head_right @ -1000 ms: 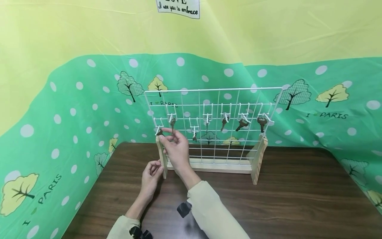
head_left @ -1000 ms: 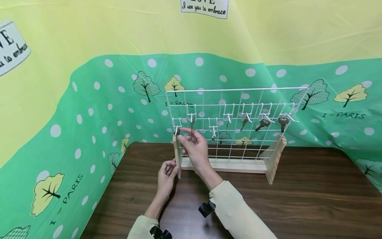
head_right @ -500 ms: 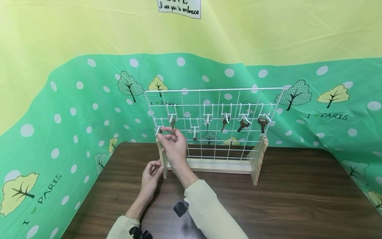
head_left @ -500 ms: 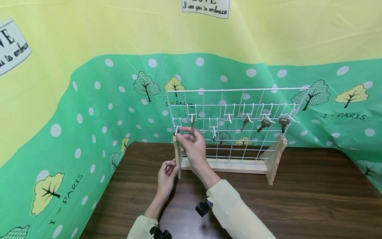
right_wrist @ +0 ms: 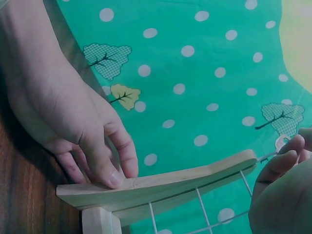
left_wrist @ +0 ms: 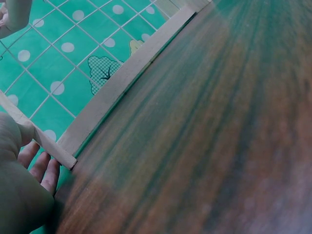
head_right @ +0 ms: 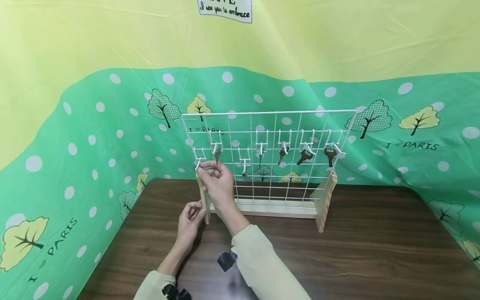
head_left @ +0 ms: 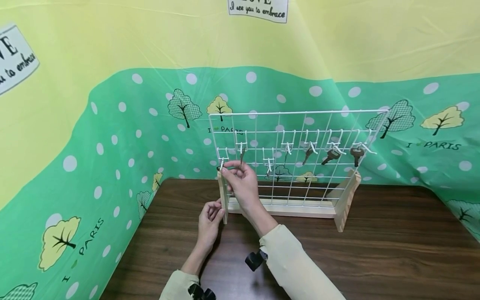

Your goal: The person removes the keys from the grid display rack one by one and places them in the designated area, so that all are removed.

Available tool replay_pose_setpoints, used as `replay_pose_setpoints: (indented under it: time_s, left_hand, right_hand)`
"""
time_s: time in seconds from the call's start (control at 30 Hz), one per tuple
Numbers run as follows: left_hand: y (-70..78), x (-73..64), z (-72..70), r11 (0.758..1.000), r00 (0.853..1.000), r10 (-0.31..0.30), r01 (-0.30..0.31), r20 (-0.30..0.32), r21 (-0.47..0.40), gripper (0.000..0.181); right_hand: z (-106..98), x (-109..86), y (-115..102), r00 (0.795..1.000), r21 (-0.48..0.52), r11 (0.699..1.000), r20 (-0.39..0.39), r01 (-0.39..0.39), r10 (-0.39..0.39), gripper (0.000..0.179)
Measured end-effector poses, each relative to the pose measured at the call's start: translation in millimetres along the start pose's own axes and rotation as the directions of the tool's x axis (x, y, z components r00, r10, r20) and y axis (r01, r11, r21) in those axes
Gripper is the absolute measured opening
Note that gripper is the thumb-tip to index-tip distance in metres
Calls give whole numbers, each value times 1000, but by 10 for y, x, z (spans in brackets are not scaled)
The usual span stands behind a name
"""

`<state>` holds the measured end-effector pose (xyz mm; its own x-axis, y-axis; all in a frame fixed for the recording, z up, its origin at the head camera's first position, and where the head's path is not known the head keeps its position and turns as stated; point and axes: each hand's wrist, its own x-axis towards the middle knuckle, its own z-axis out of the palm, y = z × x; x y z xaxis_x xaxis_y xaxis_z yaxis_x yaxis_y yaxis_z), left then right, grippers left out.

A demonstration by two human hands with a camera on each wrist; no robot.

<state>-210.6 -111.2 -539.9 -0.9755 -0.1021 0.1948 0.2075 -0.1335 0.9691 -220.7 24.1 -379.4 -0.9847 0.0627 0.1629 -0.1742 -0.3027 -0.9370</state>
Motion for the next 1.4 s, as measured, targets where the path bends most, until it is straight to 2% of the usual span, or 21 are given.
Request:
replay_pose_setpoints:
  time_s: [0.53, 1.17, 1.4]
  left_hand:
    - [-7, 4, 4, 1000, 1000, 7, -7, 10, -13, 21]
    - [-14, 3, 2, 1000, 1000, 19, -18, 15, -16, 21]
    - [-6, 3, 2, 1000, 1000, 24, -24, 14, -13, 20]
  right_hand:
    - [30, -38, -16, 1000, 26, 999, 4, -30, 30, 8]
    - [-15, -158, -59, 997, 88, 995, 73, -45, 39, 9]
    - [3, -192, -86, 994, 105, 992, 91, -69, 59, 4]
